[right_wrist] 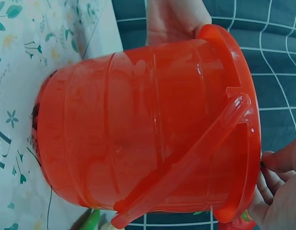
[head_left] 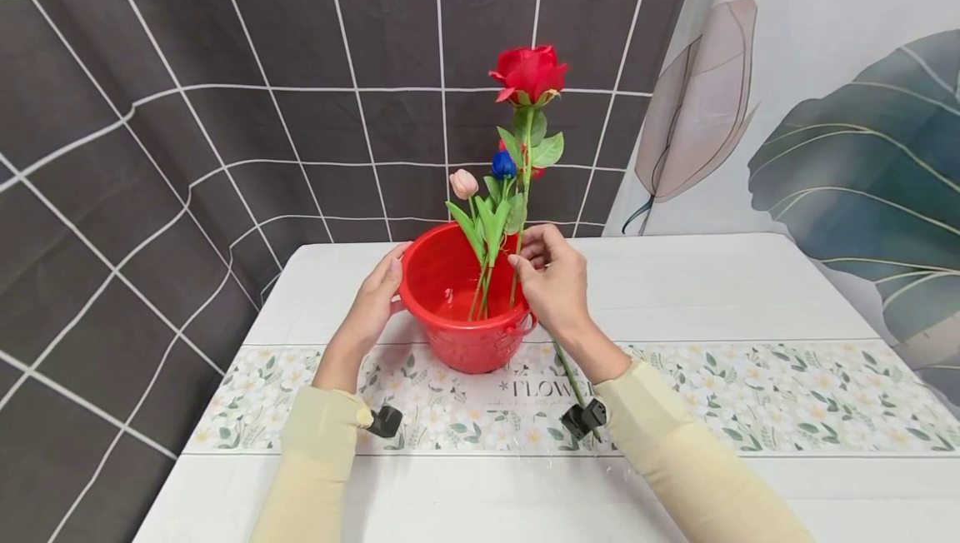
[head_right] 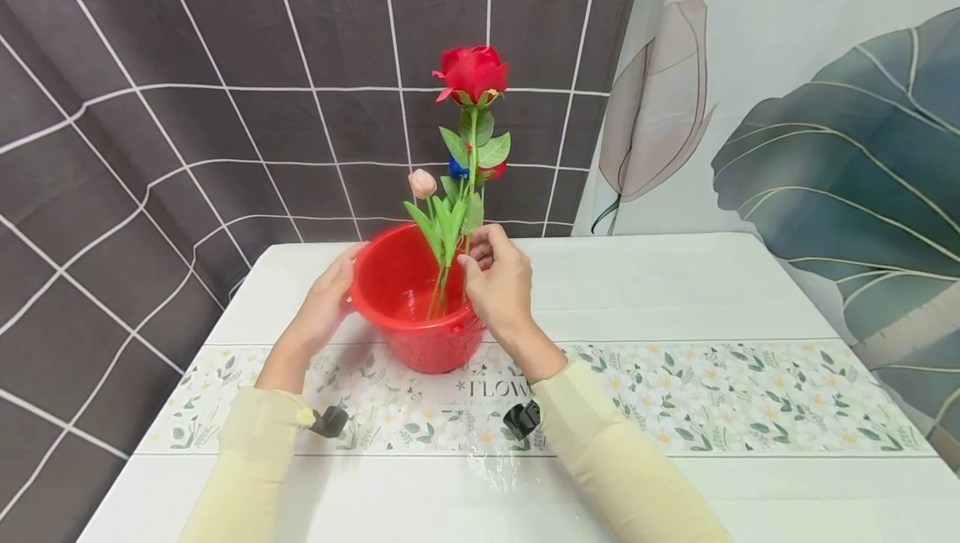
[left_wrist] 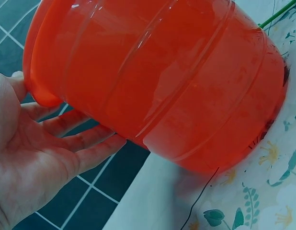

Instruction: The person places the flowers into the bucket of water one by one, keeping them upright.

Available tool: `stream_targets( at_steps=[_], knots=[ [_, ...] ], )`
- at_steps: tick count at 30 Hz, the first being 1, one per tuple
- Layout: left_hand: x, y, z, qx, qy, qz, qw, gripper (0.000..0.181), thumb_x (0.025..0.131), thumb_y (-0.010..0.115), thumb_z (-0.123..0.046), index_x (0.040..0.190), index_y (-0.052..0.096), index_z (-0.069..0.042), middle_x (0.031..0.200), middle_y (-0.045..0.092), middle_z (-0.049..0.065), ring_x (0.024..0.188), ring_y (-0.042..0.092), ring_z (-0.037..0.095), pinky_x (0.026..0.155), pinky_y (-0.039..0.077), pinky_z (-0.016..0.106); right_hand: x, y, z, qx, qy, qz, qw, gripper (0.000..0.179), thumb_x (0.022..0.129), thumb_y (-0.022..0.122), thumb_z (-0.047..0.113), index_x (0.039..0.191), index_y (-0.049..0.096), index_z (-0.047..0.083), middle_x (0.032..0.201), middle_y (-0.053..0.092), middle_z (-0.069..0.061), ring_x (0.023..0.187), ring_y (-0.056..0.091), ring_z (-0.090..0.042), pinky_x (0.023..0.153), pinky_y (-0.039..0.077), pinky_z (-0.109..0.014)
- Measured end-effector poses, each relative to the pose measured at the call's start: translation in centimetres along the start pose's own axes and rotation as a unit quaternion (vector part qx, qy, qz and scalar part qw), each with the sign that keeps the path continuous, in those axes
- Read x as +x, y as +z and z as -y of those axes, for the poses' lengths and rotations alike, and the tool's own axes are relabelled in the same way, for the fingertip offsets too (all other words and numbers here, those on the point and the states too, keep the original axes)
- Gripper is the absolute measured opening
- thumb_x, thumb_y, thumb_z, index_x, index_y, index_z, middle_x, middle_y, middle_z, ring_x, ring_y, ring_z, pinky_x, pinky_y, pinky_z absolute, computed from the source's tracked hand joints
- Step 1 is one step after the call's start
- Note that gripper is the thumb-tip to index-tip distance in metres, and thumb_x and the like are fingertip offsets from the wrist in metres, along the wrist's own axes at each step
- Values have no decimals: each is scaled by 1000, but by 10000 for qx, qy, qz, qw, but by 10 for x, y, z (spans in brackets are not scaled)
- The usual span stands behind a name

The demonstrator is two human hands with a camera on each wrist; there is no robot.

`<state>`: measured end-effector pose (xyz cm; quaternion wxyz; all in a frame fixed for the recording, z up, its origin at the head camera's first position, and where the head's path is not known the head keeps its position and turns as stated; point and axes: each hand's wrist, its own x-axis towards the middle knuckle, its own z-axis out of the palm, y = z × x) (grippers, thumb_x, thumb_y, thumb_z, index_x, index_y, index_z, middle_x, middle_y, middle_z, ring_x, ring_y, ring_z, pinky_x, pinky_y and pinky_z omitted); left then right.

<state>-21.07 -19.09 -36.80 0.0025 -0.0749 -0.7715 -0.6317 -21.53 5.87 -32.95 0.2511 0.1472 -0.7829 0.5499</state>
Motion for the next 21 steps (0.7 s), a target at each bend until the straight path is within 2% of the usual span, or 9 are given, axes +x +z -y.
stream_targets(
  at_steps=[9,14,21],
  knots=[
    [0,2,1,66,-18,20,10000,52,103,35,-42,151,31,-23,148,42,6,130,46,28,98,47,47,0,-1,2,-394,-100,325,9986,9,82,71,-5,88,66,0,77,66,-10,68,58,-19,62,48,-23],
    [0,1,1,84,-55,15,9999,53,103,35,-42,152,30,-23,148,41,7,130,45,29,97,48,45,0,-3,3,-442,-109,438,9980,4,83,68,-5,85,69,-1,77,66,-9,67,58,-19,61,47,-23],
    [0,1,0,49,-74,-9,10000,52,103,35,-41,152,30,-23,148,42,5,129,46,27,97,49,44,-2,-7,7,-524,-77,301,9981,3,87,67,1,89,68,-1,76,66,-9,65,56,-18,59,46,-23]
  ],
)
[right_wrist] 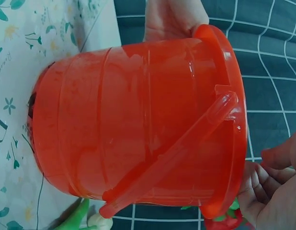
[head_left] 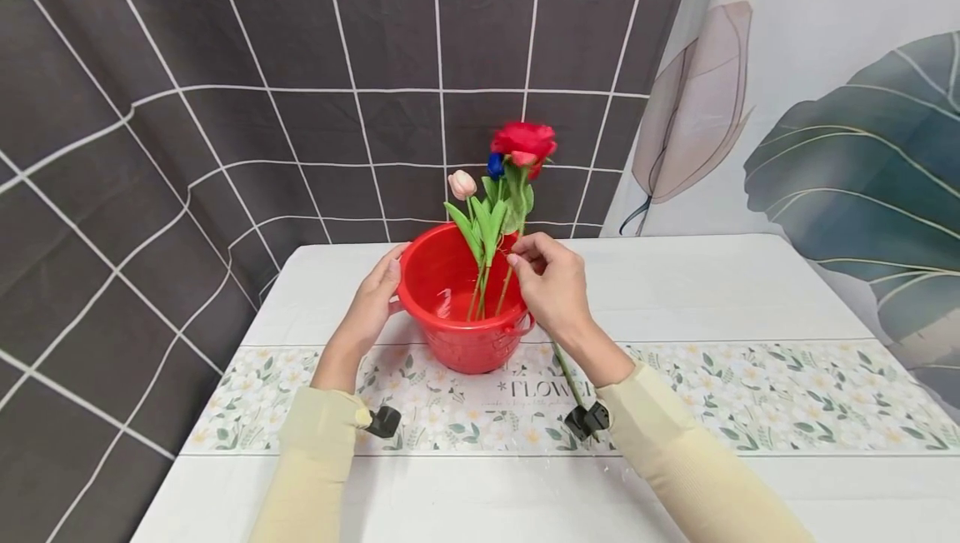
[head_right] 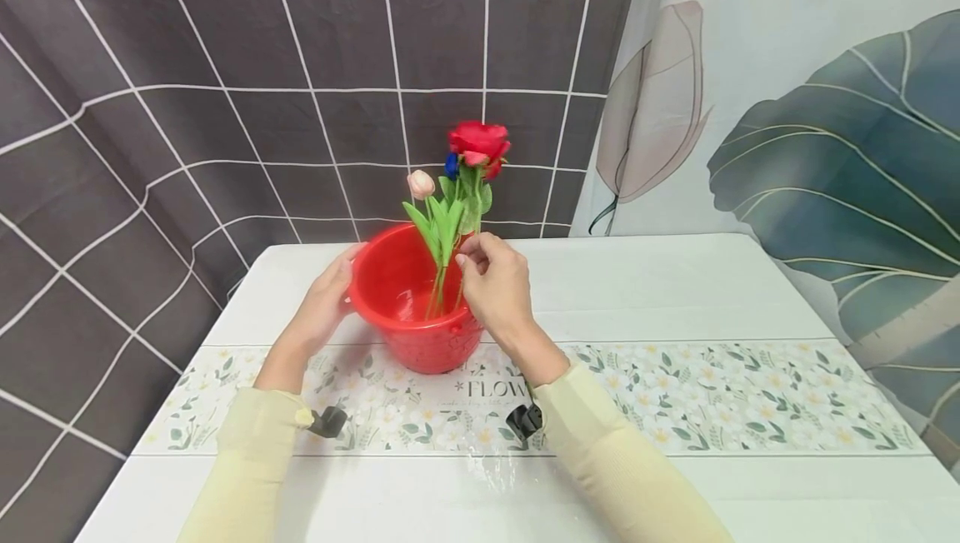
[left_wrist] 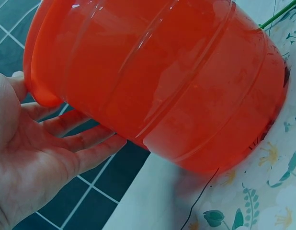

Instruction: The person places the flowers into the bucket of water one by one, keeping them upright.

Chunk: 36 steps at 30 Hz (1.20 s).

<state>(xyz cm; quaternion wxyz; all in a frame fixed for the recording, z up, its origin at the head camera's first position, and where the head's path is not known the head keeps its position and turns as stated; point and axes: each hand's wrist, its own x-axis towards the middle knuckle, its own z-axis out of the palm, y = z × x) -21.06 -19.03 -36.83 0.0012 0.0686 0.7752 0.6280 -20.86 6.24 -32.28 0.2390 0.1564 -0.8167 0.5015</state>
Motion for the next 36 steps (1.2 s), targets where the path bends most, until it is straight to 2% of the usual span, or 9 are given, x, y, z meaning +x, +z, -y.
stream_targets(
  at_steps=[6,12,16,22,31,36],
  knots=[
    [0,0,0,-4,-17,5,10000,53,103,35,-42,152,30,-21,147,42,5,128,47,26,96,49,43,-3,-7,4,-168,199,-132,9996,4,90,63,4,91,66,1,75,65,-8,64,54,-18,58,44,-24],
    [0,0,1,30,-31,12,10000,54,102,36,-45,152,30,-24,148,41,5,128,47,27,97,49,44,-6,-17,6,-381,537,-34,9978,9,92,62,7,97,65,0,79,63,-9,68,55,-20,61,47,-29],
    [0,0,0,29,-32,10,10000,55,102,35,-45,152,28,-23,148,41,5,128,47,27,98,47,46,-10,-24,3,-558,767,104,9954,14,92,61,9,102,63,-1,82,62,-11,70,54,-22,62,47,-32],
    [1,0,1,-9,-39,35,10000,53,103,35,-43,152,28,-23,149,40,5,130,45,27,98,48,44,-17,-34,-3,-911,1074,386,9893,18,92,62,12,105,61,0,83,62,-11,69,57,-22,62,46,-33],
    [0,-1,1,40,-13,2,10000,55,103,34,-45,152,28,-22,149,39,3,131,44,25,98,47,43,-23,-43,-9,-1314,1250,667,9812,23,93,61,15,111,60,1,85,64,-11,70,63,-23,61,48,-33],
    [-1,0,1,50,-39,31,10000,54,102,35,-45,152,28,-24,149,39,3,131,44,25,98,47,44,-26,-48,-11,-1650,1341,1009,9719,25,93,61,17,111,61,0,85,65,-12,70,62,-23,59,49,-33]
  ],
)
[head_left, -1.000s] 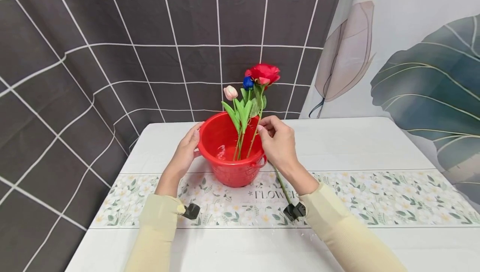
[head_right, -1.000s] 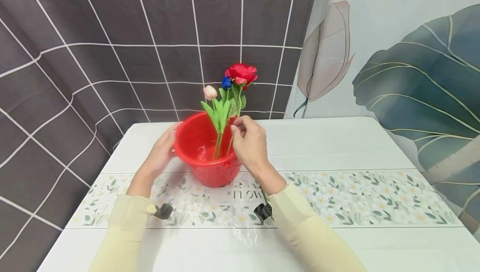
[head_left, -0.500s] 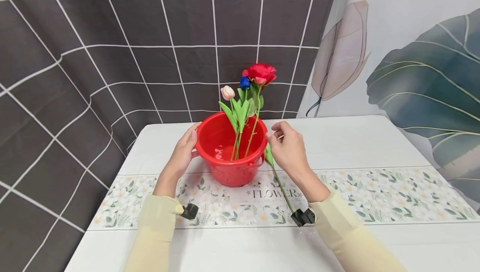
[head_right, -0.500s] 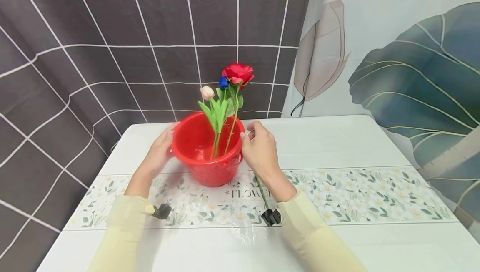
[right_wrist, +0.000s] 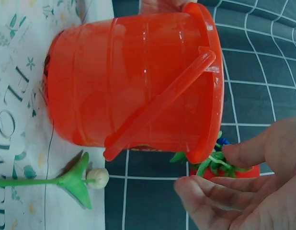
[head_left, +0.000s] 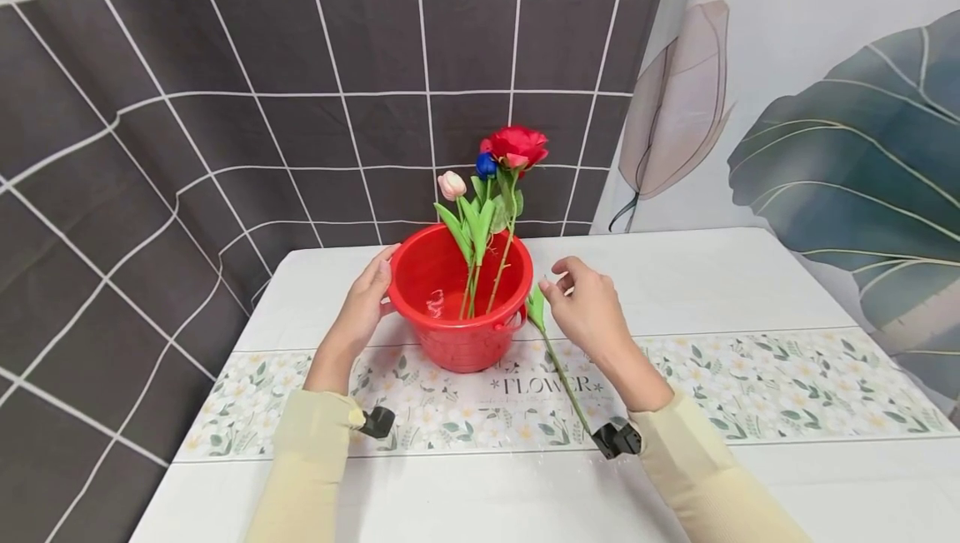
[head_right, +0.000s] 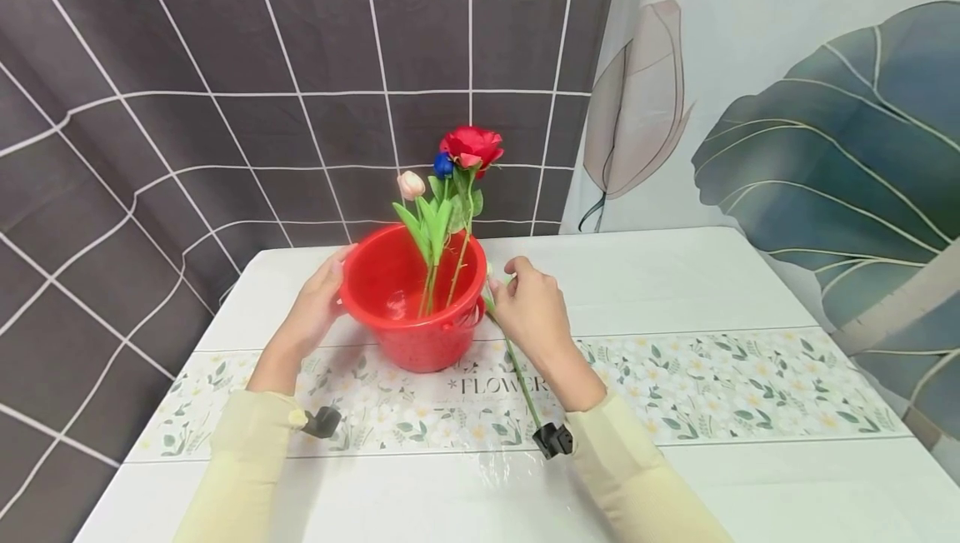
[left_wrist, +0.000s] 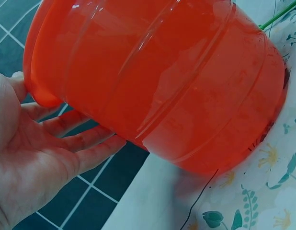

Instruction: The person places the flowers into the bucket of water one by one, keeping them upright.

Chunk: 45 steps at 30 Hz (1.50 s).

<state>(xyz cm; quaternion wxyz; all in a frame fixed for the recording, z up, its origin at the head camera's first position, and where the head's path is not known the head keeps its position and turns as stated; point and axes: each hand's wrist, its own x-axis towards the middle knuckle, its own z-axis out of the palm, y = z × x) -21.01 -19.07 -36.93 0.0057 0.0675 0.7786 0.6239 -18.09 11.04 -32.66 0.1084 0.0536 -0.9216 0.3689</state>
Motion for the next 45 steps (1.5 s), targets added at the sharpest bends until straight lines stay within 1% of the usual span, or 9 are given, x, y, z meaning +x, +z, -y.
stream_targets(
  at_steps=[5,10,12,17,20,27,29,38,45],
  knots=[
    [0,0,1,35,-27,-24,10000,54,102,35,-47,152,29,-26,149,39,2,131,43,25,99,47,45,-2,-1,-4,-454,148,488,9977,26,91,63,15,110,61,-2,86,67,-13,66,59,-22,60,51,-35],
    [0,0,-1,42,-112,-17,9999,53,103,34,-44,152,28,-26,150,38,2,133,42,25,100,46,45,-3,-1,-10,-719,245,904,9930,28,89,66,14,110,61,-4,86,67,-14,68,60,-23,64,52,-38],
    [-2,0,-5,12,-152,7,9999,51,104,33,-40,152,27,-24,151,37,4,134,41,26,101,45,46,-4,0,-12,-827,274,1046,9907,29,88,67,13,110,61,-4,85,67,-14,69,61,-23,65,52,-39],
    [-10,3,-24,-2,-145,67,9999,50,106,30,-30,153,24,-15,152,35,10,135,40,31,101,44,48,-5,4,-20,-1111,295,1359,9840,32,85,72,13,108,61,-5,81,65,-13,68,60,-23,65,51,-39],
    [-12,4,-28,47,-97,86,9999,51,106,30,-29,154,23,-12,152,34,12,135,39,32,101,44,48,-6,7,-24,-1212,328,1496,9807,34,83,74,13,108,61,-6,78,64,-12,68,59,-23,65,50,-39],
    [-2,1,-5,30,-56,20,10000,52,104,33,-39,153,26,-22,151,37,5,134,40,27,100,45,47,-8,13,-30,-1265,542,1730,9753,40,81,76,13,112,60,-6,79,63,-11,68,58,-22,64,50,-37],
    [0,1,-1,46,-6,9,10000,54,104,33,-42,153,26,-22,151,37,4,134,41,26,100,45,46,-9,15,-32,-1254,584,1787,9741,41,81,76,13,112,60,-6,79,63,-11,68,59,-21,63,50,-36],
    [0,0,0,0,67,-6,10000,55,103,34,-44,153,28,-21,149,39,4,132,43,26,98,47,46,-14,23,-41,-1165,905,2050,9676,41,81,76,11,115,60,-5,82,63,-11,67,59,-21,60,50,-35],
    [0,0,0,-16,31,6,10000,54,103,34,-45,152,28,-23,150,39,3,131,43,25,98,47,45,-19,30,-51,-1053,1018,2123,9662,38,79,76,9,111,59,-4,75,60,-8,61,57,-18,56,46,-30]
  ],
)
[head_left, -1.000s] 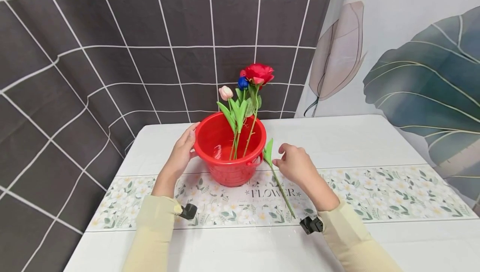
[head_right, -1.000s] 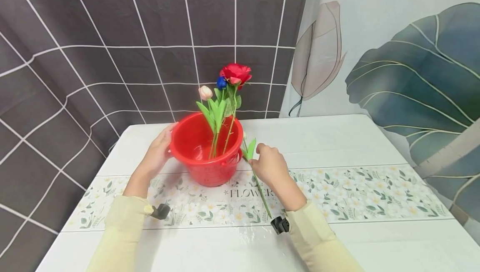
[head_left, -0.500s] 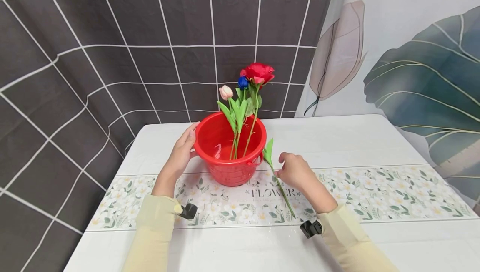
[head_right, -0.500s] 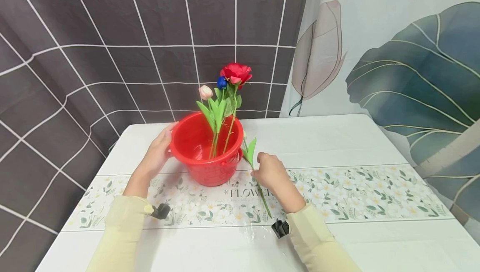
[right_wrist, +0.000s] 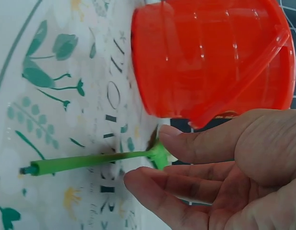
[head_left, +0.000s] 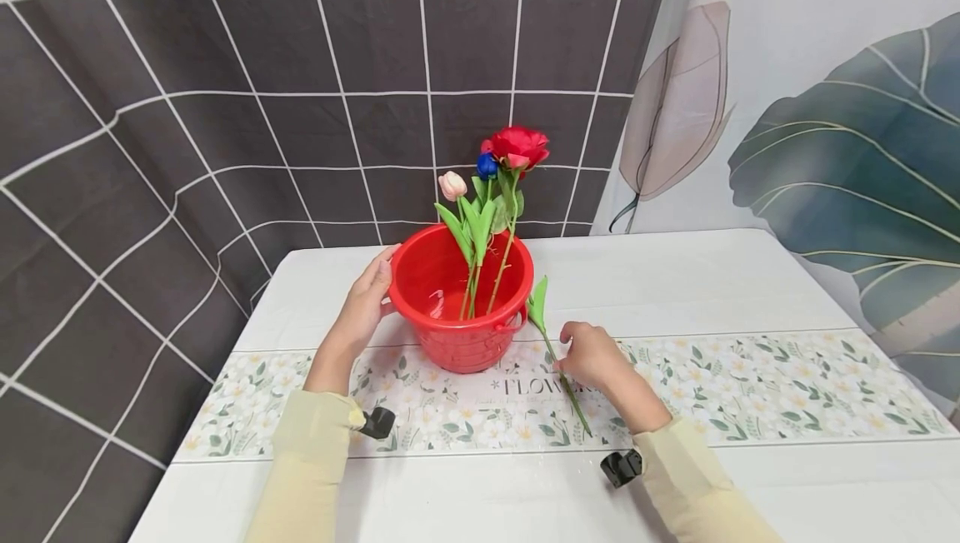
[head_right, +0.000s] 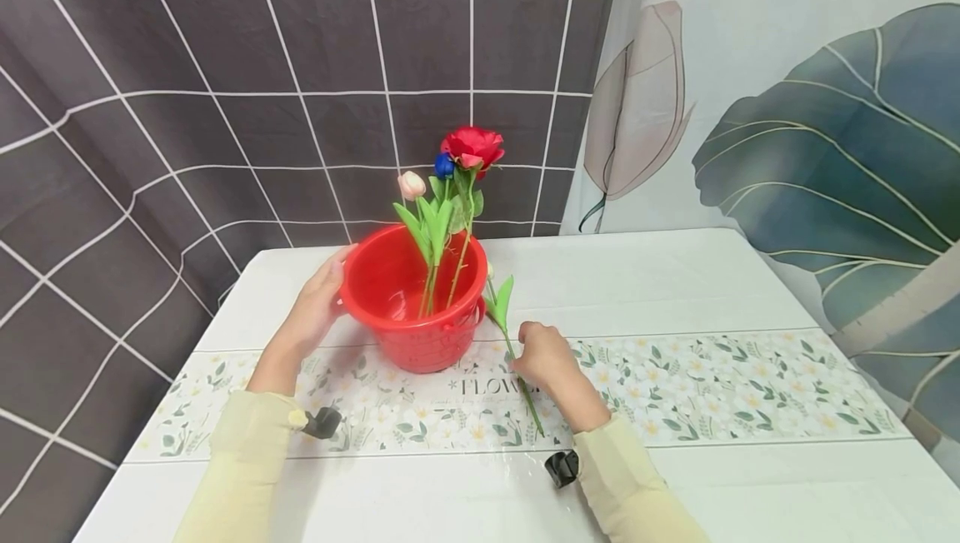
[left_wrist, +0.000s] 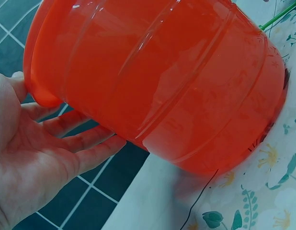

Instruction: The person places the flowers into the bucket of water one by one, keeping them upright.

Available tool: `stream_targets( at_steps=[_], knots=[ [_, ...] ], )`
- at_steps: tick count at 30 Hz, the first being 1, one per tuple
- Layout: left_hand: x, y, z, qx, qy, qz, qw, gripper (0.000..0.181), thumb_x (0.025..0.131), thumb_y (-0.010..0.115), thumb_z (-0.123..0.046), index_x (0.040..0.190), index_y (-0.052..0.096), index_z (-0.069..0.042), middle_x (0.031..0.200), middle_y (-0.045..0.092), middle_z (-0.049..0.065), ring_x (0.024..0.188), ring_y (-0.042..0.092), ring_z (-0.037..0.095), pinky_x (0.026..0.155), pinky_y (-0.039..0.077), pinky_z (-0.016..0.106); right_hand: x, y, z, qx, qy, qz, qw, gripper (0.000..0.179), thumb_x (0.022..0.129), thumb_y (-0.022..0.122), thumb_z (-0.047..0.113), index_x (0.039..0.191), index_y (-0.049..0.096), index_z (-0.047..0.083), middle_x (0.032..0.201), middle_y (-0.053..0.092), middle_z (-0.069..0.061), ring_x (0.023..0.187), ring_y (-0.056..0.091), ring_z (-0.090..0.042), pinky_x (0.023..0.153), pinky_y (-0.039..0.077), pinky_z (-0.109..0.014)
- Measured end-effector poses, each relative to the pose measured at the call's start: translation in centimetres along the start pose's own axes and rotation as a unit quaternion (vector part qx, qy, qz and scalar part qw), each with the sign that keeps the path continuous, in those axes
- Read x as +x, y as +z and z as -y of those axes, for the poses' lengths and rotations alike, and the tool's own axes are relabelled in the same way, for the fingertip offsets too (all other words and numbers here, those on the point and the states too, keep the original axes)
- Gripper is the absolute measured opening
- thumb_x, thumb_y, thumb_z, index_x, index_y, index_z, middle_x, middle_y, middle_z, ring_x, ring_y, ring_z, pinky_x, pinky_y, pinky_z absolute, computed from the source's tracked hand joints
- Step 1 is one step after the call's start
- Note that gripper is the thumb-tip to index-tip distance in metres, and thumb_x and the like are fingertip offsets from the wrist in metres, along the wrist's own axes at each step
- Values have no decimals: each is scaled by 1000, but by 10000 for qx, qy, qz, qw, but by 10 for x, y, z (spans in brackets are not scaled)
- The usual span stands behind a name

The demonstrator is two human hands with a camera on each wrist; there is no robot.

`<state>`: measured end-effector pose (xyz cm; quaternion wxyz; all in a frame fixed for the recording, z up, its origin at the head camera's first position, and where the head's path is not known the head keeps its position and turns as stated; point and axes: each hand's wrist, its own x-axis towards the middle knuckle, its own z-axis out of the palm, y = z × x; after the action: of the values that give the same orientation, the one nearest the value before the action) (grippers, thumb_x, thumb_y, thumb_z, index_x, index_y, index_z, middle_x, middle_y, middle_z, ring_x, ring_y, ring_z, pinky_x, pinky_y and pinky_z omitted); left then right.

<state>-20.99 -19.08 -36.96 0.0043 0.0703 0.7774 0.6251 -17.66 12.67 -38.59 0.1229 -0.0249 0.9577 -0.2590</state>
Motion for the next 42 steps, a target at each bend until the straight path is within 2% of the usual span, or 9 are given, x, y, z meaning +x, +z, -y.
stream_targets(
  at_steps=[5,12,17,22,26,30,36,42],
  knots=[
    [0,0,1,-39,16,-2,10000,54,103,34,-43,152,28,-23,150,39,4,132,43,26,99,46,45,3,7,-4,117,40,52,9999,42,78,78,8,112,58,-5,72,59,-8,58,57,-18,55,45,-30],
    [-1,0,-1,-10,-1,-37,10000,54,103,34,-43,153,28,-23,150,38,4,131,44,25,98,47,43,5,18,-6,-82,63,-49,9999,48,73,83,10,110,57,-6,92,64,-17,71,56,-22,67,50,-37],
    [-1,0,-3,48,12,-38,10000,55,103,34,-44,153,27,-22,149,39,4,131,44,25,98,47,44,3,26,-2,-241,6,-177,9996,50,70,83,7,109,55,-6,81,61,-12,66,56,-23,61,50,-36],
    [0,1,-2,101,-26,-22,9999,56,102,34,-47,153,27,-24,150,39,3,131,43,25,98,47,45,0,36,2,-298,4,-270,9992,52,68,73,-6,116,52,-9,75,60,-13,59,56,-21,53,49,-31],
    [0,0,-2,97,-30,-21,9999,56,102,34,-46,153,27,-24,150,39,3,131,43,26,99,47,46,-2,40,6,-82,149,-155,9997,58,70,66,-11,125,47,-12,69,58,-12,51,56,-19,44,46,-27],
    [-1,1,-2,74,-56,-12,10000,56,102,34,-46,153,27,-23,149,39,4,130,44,26,98,47,45,-3,40,6,22,273,-134,9995,64,70,66,-10,130,43,-12,72,59,-13,52,56,-19,45,45,-27],
    [-2,1,-3,83,-91,-3,9999,57,102,34,-47,153,26,-23,149,39,4,130,44,27,98,48,45,-1,33,0,354,330,-77,9988,53,70,66,-9,122,52,-7,76,61,-11,59,58,-19,52,49,-28],
    [-1,1,-3,81,-100,-6,9999,56,102,35,-48,152,27,-25,149,39,3,131,44,26,99,47,46,1,27,-7,1113,257,-9,9934,43,72,61,-12,114,56,-4,68,56,-8,53,54,-18,49,42,-26]
  ],
)
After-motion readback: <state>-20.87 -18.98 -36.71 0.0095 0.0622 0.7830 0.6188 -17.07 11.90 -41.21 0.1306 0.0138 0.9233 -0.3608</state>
